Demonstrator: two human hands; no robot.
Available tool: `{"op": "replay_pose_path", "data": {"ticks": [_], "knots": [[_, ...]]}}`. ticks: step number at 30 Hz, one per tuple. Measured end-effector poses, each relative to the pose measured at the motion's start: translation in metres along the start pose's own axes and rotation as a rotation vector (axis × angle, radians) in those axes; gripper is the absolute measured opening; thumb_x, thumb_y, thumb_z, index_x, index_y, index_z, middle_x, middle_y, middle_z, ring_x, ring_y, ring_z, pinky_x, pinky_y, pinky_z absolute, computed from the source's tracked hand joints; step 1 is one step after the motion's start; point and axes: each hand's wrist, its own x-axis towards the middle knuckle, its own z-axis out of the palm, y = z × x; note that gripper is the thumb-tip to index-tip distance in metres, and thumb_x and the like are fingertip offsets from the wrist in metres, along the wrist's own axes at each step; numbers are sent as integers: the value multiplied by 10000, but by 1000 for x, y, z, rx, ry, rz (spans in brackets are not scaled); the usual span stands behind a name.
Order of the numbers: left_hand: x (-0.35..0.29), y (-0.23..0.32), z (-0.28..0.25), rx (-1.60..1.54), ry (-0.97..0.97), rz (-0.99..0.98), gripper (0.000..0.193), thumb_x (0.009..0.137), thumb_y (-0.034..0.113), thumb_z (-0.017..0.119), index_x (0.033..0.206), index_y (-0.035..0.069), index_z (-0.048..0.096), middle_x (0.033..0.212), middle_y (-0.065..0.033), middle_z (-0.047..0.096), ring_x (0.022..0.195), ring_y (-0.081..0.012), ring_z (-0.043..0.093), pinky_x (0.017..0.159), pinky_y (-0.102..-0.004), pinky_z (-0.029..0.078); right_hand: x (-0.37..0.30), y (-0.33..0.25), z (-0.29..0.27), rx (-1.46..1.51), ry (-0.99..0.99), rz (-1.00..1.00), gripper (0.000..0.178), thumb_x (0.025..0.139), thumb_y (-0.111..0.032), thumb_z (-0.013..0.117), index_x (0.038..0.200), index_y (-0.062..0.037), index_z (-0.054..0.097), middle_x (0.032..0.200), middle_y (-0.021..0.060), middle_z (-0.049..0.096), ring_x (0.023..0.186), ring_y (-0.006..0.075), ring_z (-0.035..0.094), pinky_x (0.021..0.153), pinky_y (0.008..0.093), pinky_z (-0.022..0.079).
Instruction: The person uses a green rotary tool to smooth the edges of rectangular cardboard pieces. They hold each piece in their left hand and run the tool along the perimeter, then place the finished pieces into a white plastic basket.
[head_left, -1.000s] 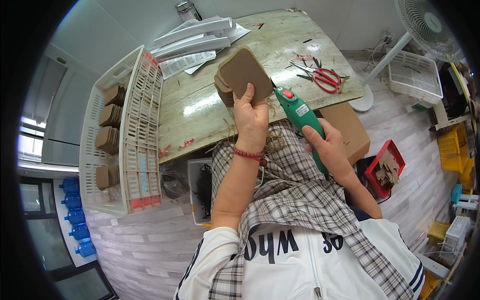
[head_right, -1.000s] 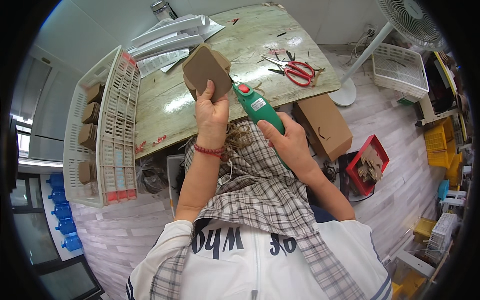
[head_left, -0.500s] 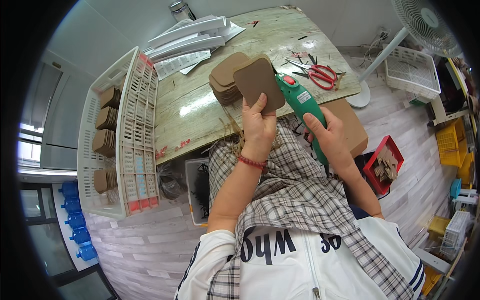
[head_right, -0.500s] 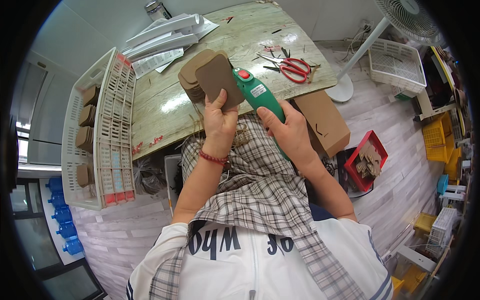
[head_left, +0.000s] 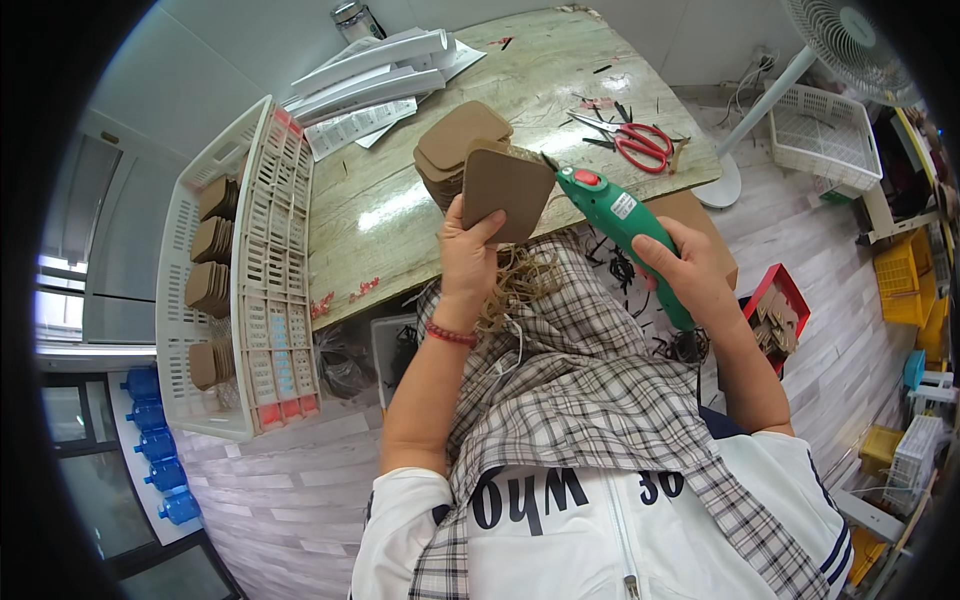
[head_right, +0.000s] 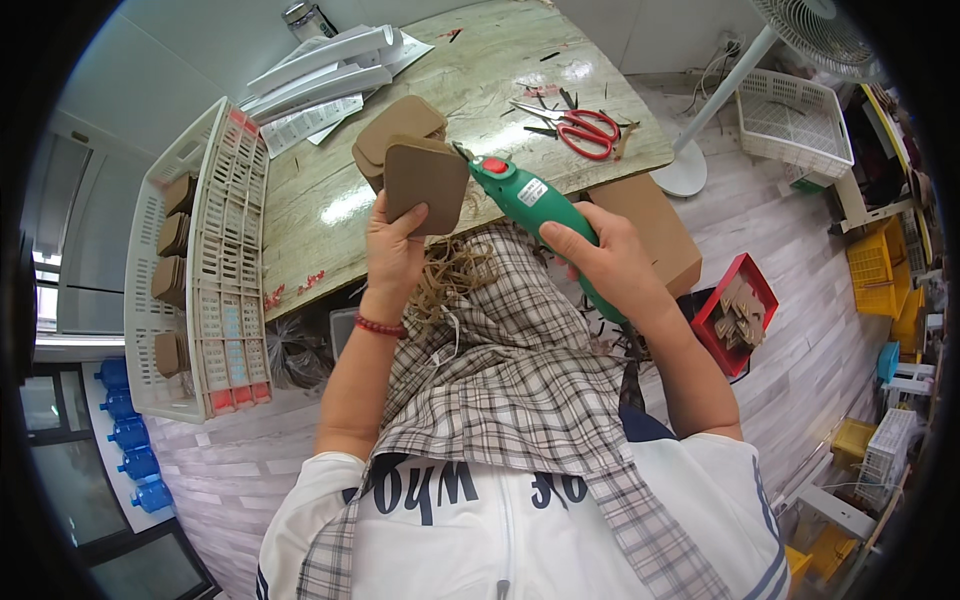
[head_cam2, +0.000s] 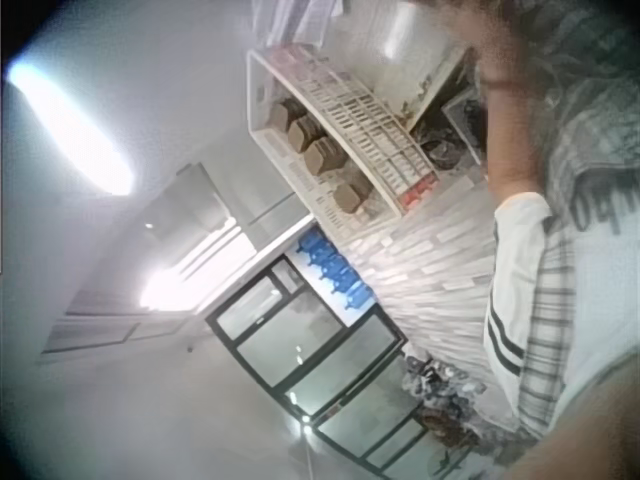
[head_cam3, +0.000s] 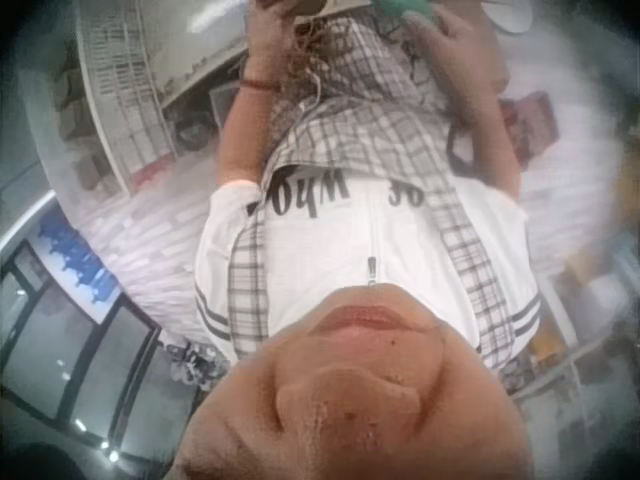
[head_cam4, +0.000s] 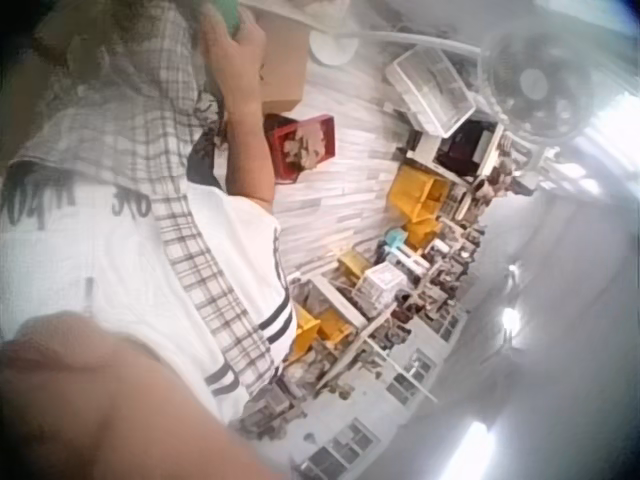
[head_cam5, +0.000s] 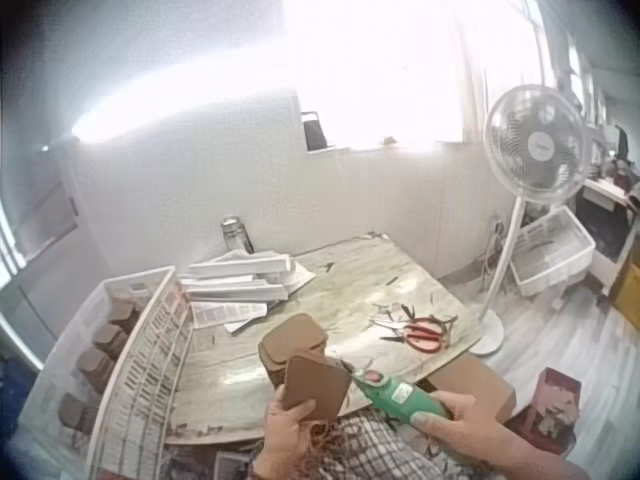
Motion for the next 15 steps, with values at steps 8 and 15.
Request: {"op": "replay_pose_path", "data": {"ticks": [8,15], "knots": [[-7,39,-25,260,-130,-250,373,831,-117,593,1184,5,602,1068,-71,681,931,-160,668,799,-300,560,-15,8,0,-96,-88,25,322,895,-328,671,899,-11,617,635,-7,552,559,58,512,520,228,414],[-28,39,-30,226,-76,-477,447,789,-116,644,1218,-9,579,1092,-84,672,932,-167,662,800,-303,554,-15,11,15,-86,-95,48,338,891,-340,669,926,-6,626,653,-2,556,566,55,516,523,224,412]]}}
